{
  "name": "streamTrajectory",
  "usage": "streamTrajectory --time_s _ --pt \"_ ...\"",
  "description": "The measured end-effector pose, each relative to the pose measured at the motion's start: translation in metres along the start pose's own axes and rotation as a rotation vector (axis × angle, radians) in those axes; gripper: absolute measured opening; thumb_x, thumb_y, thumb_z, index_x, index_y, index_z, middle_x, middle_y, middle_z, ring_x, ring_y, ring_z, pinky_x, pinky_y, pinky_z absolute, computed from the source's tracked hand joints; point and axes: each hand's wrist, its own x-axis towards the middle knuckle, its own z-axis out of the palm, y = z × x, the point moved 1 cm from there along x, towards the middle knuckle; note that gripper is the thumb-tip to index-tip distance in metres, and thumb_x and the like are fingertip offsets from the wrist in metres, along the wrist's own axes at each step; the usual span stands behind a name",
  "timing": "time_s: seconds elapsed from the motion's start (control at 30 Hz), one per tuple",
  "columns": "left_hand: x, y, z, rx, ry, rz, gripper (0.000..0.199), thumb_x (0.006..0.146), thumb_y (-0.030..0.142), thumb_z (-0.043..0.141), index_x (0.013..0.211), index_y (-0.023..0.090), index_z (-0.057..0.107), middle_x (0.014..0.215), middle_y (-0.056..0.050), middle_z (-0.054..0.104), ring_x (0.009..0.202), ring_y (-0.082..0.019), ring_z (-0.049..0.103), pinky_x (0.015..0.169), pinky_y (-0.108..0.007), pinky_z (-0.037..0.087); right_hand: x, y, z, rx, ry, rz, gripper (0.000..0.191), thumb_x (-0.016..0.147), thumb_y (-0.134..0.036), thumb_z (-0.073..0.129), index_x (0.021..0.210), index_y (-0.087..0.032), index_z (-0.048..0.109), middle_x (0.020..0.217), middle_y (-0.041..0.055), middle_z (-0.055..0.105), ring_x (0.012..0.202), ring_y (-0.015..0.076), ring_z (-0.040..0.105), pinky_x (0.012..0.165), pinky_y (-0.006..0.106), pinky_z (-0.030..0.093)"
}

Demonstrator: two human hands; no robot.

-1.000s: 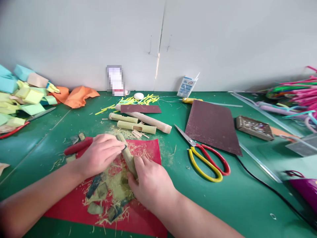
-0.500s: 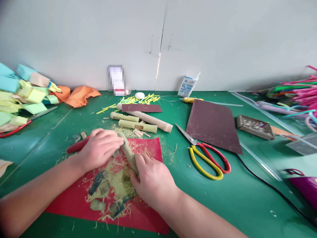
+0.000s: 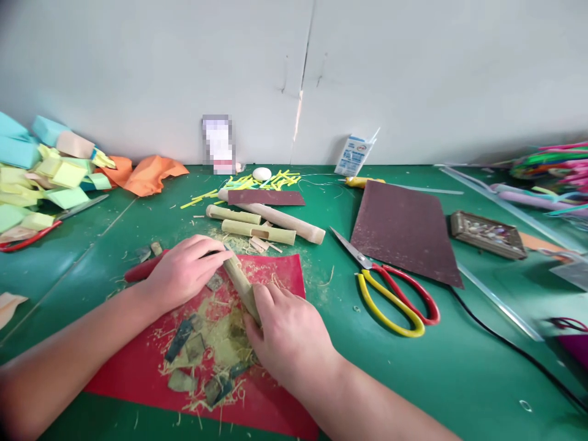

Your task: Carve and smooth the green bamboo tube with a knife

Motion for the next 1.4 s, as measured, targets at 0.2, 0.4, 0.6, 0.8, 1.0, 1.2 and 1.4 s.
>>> streamTrajectory --time_s 0.2,0.4,0.6,0.8,1.0,1.2,1.4 --pt "-0.0048 -0.0041 -0.0012 -0.051 0.013 -0.1 0.029 0.092 0.016 0.043 0.114 0.018 0.061 0.119 -0.009 0.058 0.103 -0.019 0.06 0.089 -0.032 0.053 -0.0008 0.0028 -0.0004 -0.006 0.0 -0.015 0.018 0.082 -0.026 0.051 0.098 -0.019 0.056 0.079 0.0018 0.064 0.065 0.016 0.057 0.055 0.028 0.035" --pt "-0.005 -0.0061 0.0021 -0.193 0.079 -0.103 0.024 0.088 0.023 0.056 0.109 0.017 0.063 0.11 -0.009 0.062 0.103 -0.021 0.059 0.094 -0.038 0.05 -0.0007 0.0012 -0.001 -0.025 0.008 -0.062 0.017 0.082 -0.022 0.049 0.098 -0.018 0.056 0.081 0.0034 0.064 0.071 0.0172 0.058 0.06 0.029 0.038" --pt "-0.0047 -0.0043 0.0066 -0.272 0.152 -0.101 0.016 0.088 0.017 0.055 0.101 0.017 0.064 0.104 -0.007 0.064 0.097 -0.017 0.059 0.091 -0.035 0.05 0.0002 0.0006 -0.0015 -0.03 0.007 -0.086 0.018 0.082 -0.022 0.051 0.099 -0.017 0.056 0.083 0.0037 0.065 0.074 0.0188 0.059 0.061 0.03 0.041" --pt "0.001 -0.003 0.0062 -0.297 0.148 -0.042 0.012 0.088 0.015 0.054 0.096 0.016 0.064 0.098 -0.007 0.065 0.093 -0.017 0.059 0.085 -0.034 0.05 0.0004 0.0017 -0.0005 -0.023 0.019 -0.1 0.019 0.082 -0.021 0.051 0.1 -0.016 0.056 0.083 0.0041 0.065 0.073 0.0191 0.059 0.06 0.031 0.042" --pt "0.0019 -0.0002 0.0044 -0.319 0.119 -0.014 0.01 0.088 0.014 0.055 0.092 0.015 0.064 0.094 -0.007 0.065 0.091 -0.016 0.058 0.084 -0.032 0.049 0.0012 0.0027 0.001 -0.017 0.045 -0.12 0.021 0.083 -0.022 0.051 0.102 -0.015 0.056 0.082 0.0043 0.065 0.071 0.0187 0.059 0.06 0.03 0.042" --pt "0.0027 0.0018 0.0059 -0.336 0.123 -0.011 0.008 0.087 0.014 0.056 0.089 0.014 0.064 0.093 -0.007 0.065 0.089 -0.016 0.057 0.083 -0.032 0.049 -0.0004 0.003 0.0023 -0.025 0.05 -0.123 0.022 0.082 -0.023 0.053 0.102 -0.015 0.057 0.081 0.0036 0.065 0.071 0.0192 0.059 0.06 0.03 0.043" --pt "0.0017 0.001 0.007 -0.336 0.152 -0.045 0.009 0.088 0.014 0.054 0.089 0.014 0.064 0.091 -0.007 0.065 0.088 -0.017 0.057 0.083 -0.033 0.049 -0.0025 0.0028 0.0021 -0.016 0.077 -0.125 0.021 0.081 -0.021 0.055 0.101 -0.016 0.057 0.08 0.0024 0.064 0.069 0.0186 0.059 0.059 0.03 0.042"
